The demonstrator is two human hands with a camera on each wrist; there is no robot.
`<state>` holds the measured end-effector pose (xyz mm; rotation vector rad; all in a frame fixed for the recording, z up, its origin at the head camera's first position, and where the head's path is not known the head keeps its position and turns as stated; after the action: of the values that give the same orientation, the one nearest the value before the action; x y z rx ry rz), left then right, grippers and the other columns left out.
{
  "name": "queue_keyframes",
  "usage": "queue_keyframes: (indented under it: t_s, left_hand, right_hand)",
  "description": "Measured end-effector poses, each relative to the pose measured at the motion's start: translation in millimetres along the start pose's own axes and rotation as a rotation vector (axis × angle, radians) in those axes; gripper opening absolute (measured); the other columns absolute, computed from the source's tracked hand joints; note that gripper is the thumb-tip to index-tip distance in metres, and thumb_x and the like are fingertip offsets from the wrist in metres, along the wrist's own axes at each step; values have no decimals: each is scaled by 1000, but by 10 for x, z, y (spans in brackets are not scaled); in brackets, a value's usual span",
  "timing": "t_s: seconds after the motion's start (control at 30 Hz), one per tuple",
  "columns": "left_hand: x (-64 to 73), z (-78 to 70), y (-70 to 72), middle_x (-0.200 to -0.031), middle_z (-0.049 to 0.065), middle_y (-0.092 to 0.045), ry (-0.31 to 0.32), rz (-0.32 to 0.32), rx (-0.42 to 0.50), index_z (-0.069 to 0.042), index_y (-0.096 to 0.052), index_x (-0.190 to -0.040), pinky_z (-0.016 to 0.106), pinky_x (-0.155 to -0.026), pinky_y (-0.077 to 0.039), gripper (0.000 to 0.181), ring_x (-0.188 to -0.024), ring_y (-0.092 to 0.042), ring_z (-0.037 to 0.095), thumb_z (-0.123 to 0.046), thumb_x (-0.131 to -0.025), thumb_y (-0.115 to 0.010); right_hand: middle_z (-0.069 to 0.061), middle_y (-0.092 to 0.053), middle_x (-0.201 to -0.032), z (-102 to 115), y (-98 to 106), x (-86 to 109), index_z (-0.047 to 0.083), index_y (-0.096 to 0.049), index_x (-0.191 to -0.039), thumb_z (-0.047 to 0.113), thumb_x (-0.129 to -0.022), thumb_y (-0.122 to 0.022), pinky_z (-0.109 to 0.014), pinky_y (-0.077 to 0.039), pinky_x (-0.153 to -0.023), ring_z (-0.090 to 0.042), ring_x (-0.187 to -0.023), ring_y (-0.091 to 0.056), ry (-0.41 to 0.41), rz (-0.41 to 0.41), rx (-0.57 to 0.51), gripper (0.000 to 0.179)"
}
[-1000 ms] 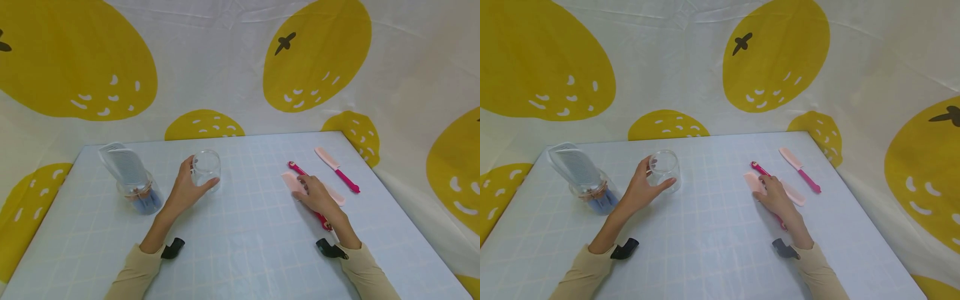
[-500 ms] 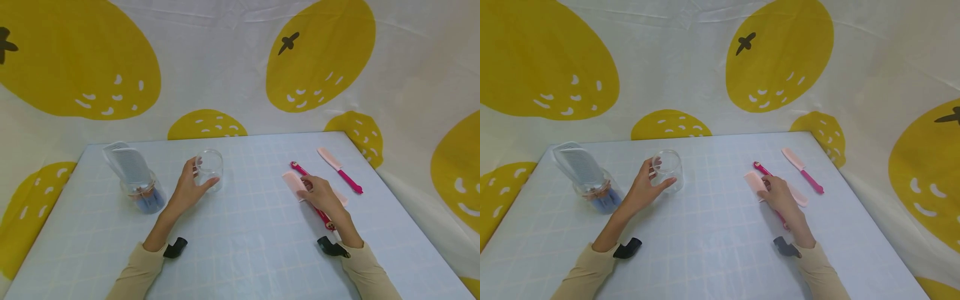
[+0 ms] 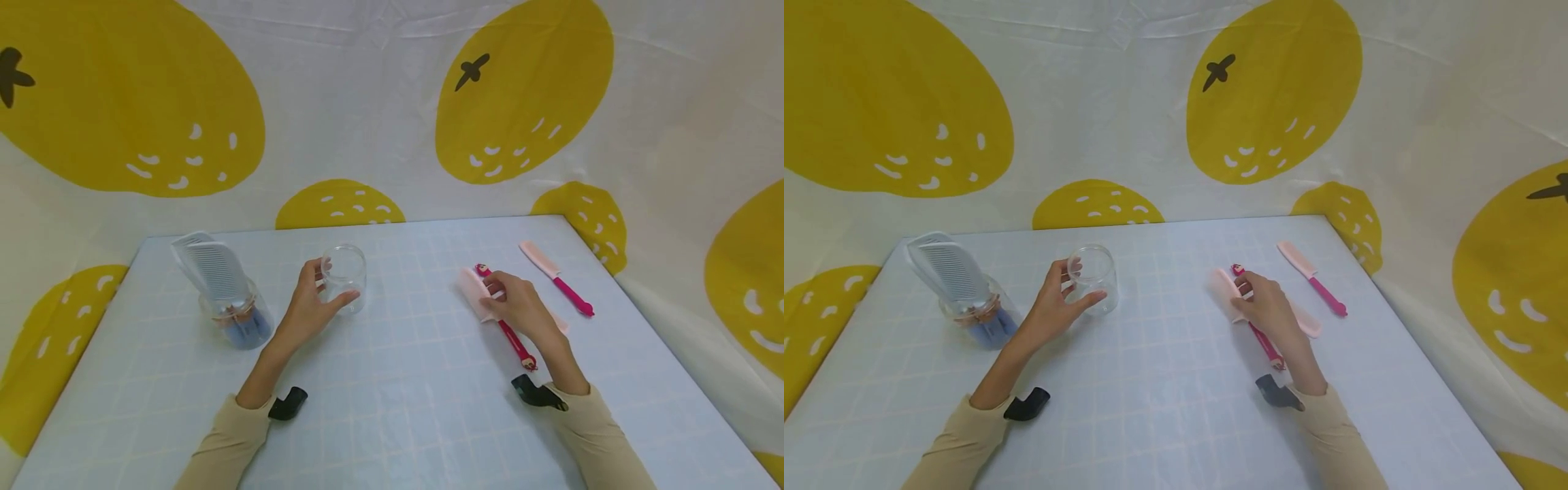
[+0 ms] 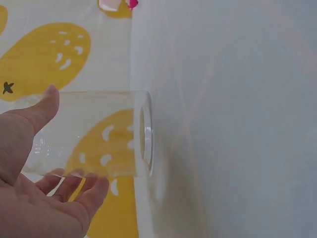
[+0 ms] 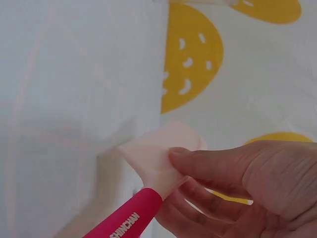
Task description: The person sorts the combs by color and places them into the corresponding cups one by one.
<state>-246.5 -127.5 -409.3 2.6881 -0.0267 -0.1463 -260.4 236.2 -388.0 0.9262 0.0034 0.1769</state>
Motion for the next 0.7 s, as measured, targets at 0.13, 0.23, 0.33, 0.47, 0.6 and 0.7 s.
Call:
queue_keyframes:
  t_s: [0.13,0.23,0.33,0.47,0.6,0.7]
  left_hand:
    - [-7,-2,7,-149,20,-37,-18,3,13,0,-29,-147,50,-118,-36,82,-138,-39,35,-24,-90,-83]
    - [-9,-6,15,-148,20,-37,-28,3,22,0,-29,-146,50,-118,-36,82,-137,-40,35,-23,-89,-83]
    - [-11,-1,17,-149,20,-37,-24,4,21,0,-29,-147,51,-118,-36,82,-137,-40,35,-23,-89,-83]
    - [-15,7,13,-150,18,-36,-14,11,20,-1,-28,-147,51,-119,-35,82,-139,-39,35,-23,-90,-82]
    - [-19,18,8,-150,19,-35,-7,15,10,-1,-27,-147,50,-119,-35,82,-139,-38,35,-24,-90,-82]
    - [-20,27,0,-151,19,-35,-2,19,4,-1,-27,-147,50,-119,-35,82,-140,-38,36,-24,-90,-82]
  right_hand:
    - [-23,-65,-124,126,4,-44,-2,-57,-135,15,-95,-74,-38,-62,-80,-36,-104,-63,21,-25,-9,47]
    - [-23,-66,-123,221,10,-76,-2,-57,-133,14,-95,-74,-37,-63,-78,-36,-103,-64,36,-38,-23,45]
    - [-23,-66,-124,299,22,-97,-2,-58,-133,14,-96,-73,-38,-63,-77,-37,-103,-65,47,-42,-39,43]
    - [-22,-65,-125,408,48,-115,0,-58,-133,14,-97,-73,-40,-63,-79,-36,-104,-65,75,-74,-55,42]
    - [-21,-67,-121,541,75,-127,-1,-60,-131,13,-96,-73,-44,-62,-82,-36,-102,-66,152,-140,-75,40]
    - [-21,-68,-119,634,82,-130,-1,-61,-130,13,-96,-74,-46,-62,-82,-36,-100,-68,202,-180,-100,39]
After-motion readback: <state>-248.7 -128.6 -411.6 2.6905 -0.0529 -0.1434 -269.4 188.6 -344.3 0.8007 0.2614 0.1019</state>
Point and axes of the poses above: each hand's wrist, its own x-axis away from the middle knuckle, its own y-axis out of the back of the hand, z = x × y, the point moved 6 cm from there along -x, towards the middle knuckle
